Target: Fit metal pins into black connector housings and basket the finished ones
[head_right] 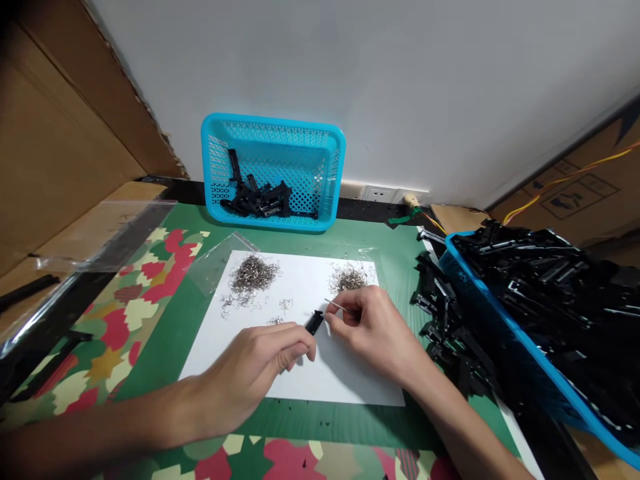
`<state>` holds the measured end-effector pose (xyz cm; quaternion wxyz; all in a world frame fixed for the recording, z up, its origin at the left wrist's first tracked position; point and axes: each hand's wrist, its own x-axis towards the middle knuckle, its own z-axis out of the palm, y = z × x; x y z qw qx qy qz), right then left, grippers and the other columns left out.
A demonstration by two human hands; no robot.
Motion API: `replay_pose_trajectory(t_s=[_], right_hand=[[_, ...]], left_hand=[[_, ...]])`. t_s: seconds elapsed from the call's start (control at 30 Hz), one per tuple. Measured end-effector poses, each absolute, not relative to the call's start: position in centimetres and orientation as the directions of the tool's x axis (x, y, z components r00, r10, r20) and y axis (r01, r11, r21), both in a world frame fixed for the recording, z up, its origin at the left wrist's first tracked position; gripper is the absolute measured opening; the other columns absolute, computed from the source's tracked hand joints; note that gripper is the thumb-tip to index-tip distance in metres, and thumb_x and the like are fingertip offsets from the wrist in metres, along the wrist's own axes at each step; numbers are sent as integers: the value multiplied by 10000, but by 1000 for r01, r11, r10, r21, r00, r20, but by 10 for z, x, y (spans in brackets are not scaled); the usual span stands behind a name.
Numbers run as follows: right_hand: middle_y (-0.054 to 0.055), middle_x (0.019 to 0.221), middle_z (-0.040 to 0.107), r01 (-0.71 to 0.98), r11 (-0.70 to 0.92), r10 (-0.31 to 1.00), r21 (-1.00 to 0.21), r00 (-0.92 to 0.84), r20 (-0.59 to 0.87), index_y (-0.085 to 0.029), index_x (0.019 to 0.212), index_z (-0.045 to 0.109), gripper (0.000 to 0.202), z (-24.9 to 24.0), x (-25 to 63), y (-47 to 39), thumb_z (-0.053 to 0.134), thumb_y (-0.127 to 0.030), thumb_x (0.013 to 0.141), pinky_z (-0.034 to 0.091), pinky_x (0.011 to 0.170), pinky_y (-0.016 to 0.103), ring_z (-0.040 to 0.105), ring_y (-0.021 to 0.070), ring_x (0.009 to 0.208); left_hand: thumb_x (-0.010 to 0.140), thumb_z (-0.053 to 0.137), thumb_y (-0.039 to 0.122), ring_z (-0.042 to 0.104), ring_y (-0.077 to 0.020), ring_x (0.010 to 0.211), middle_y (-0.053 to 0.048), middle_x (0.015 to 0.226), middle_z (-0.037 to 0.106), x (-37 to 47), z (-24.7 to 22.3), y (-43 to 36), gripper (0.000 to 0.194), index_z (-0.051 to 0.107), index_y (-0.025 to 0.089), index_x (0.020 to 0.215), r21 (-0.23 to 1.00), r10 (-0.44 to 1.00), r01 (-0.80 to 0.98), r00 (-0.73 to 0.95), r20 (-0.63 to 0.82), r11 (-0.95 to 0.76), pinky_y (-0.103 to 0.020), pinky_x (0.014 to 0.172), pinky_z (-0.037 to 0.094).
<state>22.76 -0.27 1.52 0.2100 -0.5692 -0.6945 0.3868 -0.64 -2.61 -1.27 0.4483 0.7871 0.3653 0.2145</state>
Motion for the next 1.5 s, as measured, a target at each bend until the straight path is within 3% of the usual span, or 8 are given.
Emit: replay_pose_trajectory(t_s=[0.27, 0.47, 0.73, 0.83, 1.1, 1.33, 1.5], right_hand=[[-47, 557, 336, 691, 118, 963, -713, -256, -88, -169, 693, 703, 241, 15, 225, -4, 654, -278, 903, 215, 496, 274, 269, 107, 558], [-44, 546, 344, 687, 192, 959, -701, -283, -15, -176, 716, 756, 258, 12, 224, -6, 639, -279, 921, 245, 515, 281, 272, 112, 555], [9, 589, 598, 694, 209, 962, -689, -273, 17, -159, 810, 821, 264, 6, 225, -8, 622, -278, 936, 312, 517, 277, 407, 116, 543], [14, 589, 630, 693, 206, 966, -691, -256, 31, -158, 803, 824, 262, 5, 223, -9, 625, -276, 926, 331, 510, 273, 435, 114, 529], [22, 582, 647, 696, 208, 971, -688, -234, 56, -156, 806, 835, 242, 2, 219, -10, 615, -219, 887, 348, 510, 285, 466, 122, 523], [-25, 514, 513, 687, 214, 973, -694, -216, 86, -156, 656, 736, 201, 0, 212, -12, 601, -146, 804, 307, 500, 269, 405, 96, 506], [-35, 542, 536, 730, 194, 972, -655, -233, 28, -179, 806, 772, 168, 13, 221, -10, 637, -215, 899, 327, 509, 269, 436, 107, 509]], left_hand=[[1040, 424, 145, 528, -139, 712, 26, 802, 582, -8, -12, -26, 229, 622, 234, 965, 867, 766, 385, 643, -5, -317, -284, 657, 355], [1089, 408, 231, 548, -141, 702, 33, 763, 578, -6, -8, -24, 265, 651, 243, 984, 881, 771, 391, 635, -48, -267, -291, 674, 368], [1125, 390, 381, 574, -141, 714, 31, 755, 599, -7, -4, -20, 342, 684, 251, 1010, 905, 777, 374, 624, -85, -202, -296, 687, 395], [1124, 395, 389, 592, -143, 715, 29, 762, 623, -8, -4, -20, 348, 698, 249, 1022, 909, 776, 373, 623, -99, -184, -296, 687, 406], [1127, 396, 375, 628, -130, 679, 44, 790, 729, -9, -3, -18, 359, 697, 241, 982, 924, 759, 355, 638, -128, -142, -295, 712, 441], [1100, 443, 272, 658, -135, 714, 53, 800, 751, -8, -5, -19, 288, 709, 247, 992, 911, 744, 369, 658, -115, -185, -293, 765, 463], [1108, 414, 272, 643, -130, 711, 63, 797, 741, -6, -2, -21, 311, 699, 254, 984, 912, 760, 374, 638, -122, -168, -285, 755, 454]])
